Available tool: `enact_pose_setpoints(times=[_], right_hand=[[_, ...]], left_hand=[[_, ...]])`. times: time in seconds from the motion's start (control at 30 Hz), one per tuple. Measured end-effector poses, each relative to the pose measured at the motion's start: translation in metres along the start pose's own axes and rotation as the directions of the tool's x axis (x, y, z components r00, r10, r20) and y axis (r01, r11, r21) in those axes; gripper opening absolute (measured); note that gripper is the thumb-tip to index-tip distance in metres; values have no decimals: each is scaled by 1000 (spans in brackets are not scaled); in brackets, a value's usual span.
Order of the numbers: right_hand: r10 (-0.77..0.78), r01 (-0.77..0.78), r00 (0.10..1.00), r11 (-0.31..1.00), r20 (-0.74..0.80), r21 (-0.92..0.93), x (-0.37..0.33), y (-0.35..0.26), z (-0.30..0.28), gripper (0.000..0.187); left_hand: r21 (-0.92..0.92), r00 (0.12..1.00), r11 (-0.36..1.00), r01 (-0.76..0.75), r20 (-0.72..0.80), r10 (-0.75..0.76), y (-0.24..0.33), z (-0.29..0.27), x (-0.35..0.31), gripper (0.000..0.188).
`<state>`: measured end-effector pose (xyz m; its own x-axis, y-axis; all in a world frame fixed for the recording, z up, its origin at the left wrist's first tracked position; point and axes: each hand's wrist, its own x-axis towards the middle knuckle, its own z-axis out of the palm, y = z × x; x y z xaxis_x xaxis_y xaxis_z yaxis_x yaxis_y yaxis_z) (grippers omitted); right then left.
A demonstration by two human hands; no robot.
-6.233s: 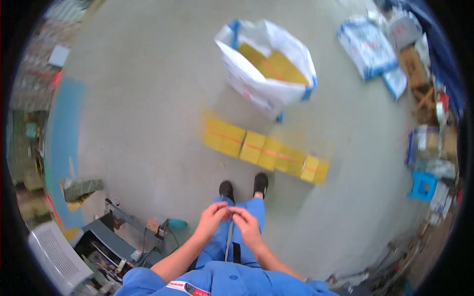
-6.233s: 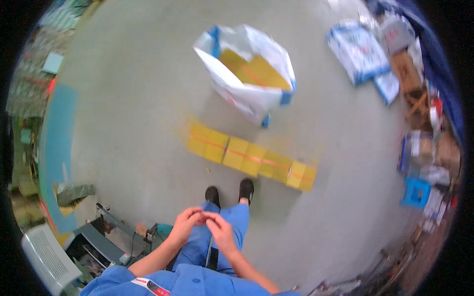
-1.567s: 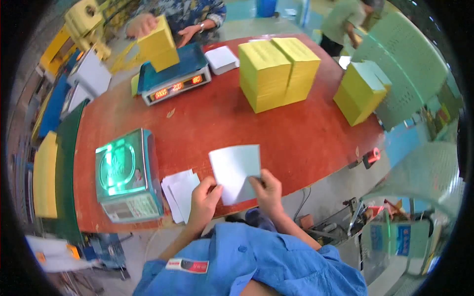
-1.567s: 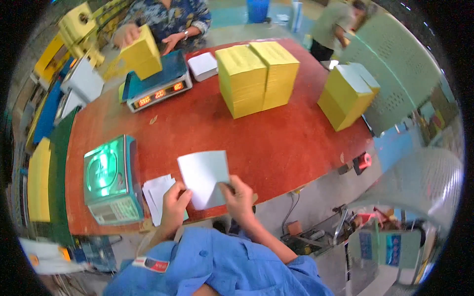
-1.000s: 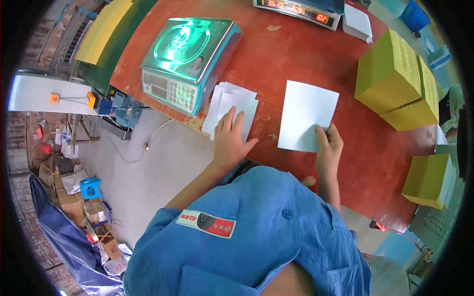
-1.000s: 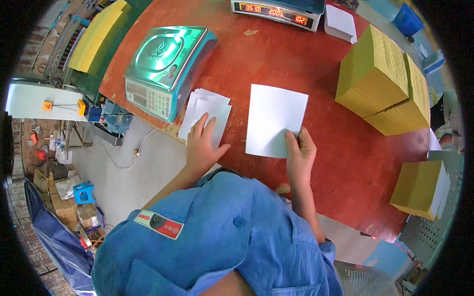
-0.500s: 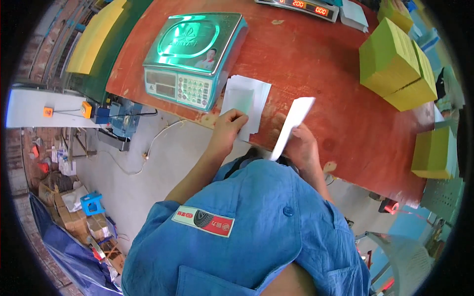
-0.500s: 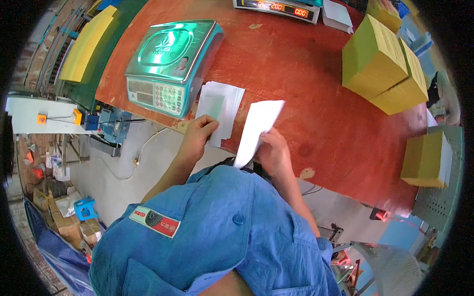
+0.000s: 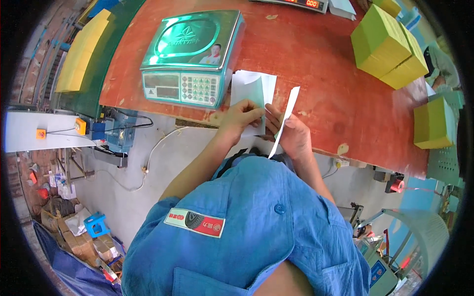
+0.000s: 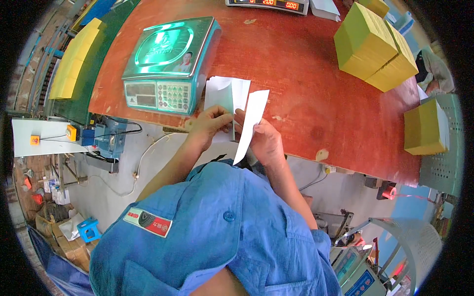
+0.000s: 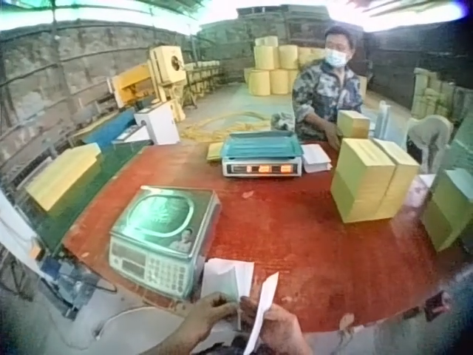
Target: The person is weighing and organizing stacks of yellow paper blocks using a scale and a conveyor belt.
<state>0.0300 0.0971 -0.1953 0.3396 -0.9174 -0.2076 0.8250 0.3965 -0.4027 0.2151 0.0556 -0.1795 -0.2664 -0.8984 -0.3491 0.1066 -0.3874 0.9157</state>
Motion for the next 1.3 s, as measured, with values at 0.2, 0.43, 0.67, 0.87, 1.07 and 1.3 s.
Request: enact_pose_setpoints(times=[0.2, 0.43, 0.67, 0.87, 1.07, 1.3], right_hand=[[-18, 18, 1000, 1000, 5, -2, -1, 1, 6, 21], [-9, 8, 1000, 1000, 20, 20, 1, 1, -1, 19], [11, -11, 1000, 1000, -8, -2, 3, -3, -4, 19], [-79, 76, 996, 995, -37, -64, 0, -11, -13, 62], [-266, 252, 962, 953, -67, -168, -20, -44, -2, 45], [-40, 31, 999, 964, -29, -264, -17, -26, 17, 30]], left_hand=[[38, 1000, 999, 1, 16, -2, 2, 1, 2, 19], [-1, 1000, 1000, -26, 1, 26, -1, 2, 0, 20], [-15, 1000, 1000, -9, -10, 9, -4, 2, 1, 17], [10, 998, 1000, -17, -63, 18, -4, -2, -5, 10], [323, 948, 916, -239, -126, 292, 26, -8, -25, 8], [-507, 977, 837, -205, -48, 210, 70, 11, -44, 13]])
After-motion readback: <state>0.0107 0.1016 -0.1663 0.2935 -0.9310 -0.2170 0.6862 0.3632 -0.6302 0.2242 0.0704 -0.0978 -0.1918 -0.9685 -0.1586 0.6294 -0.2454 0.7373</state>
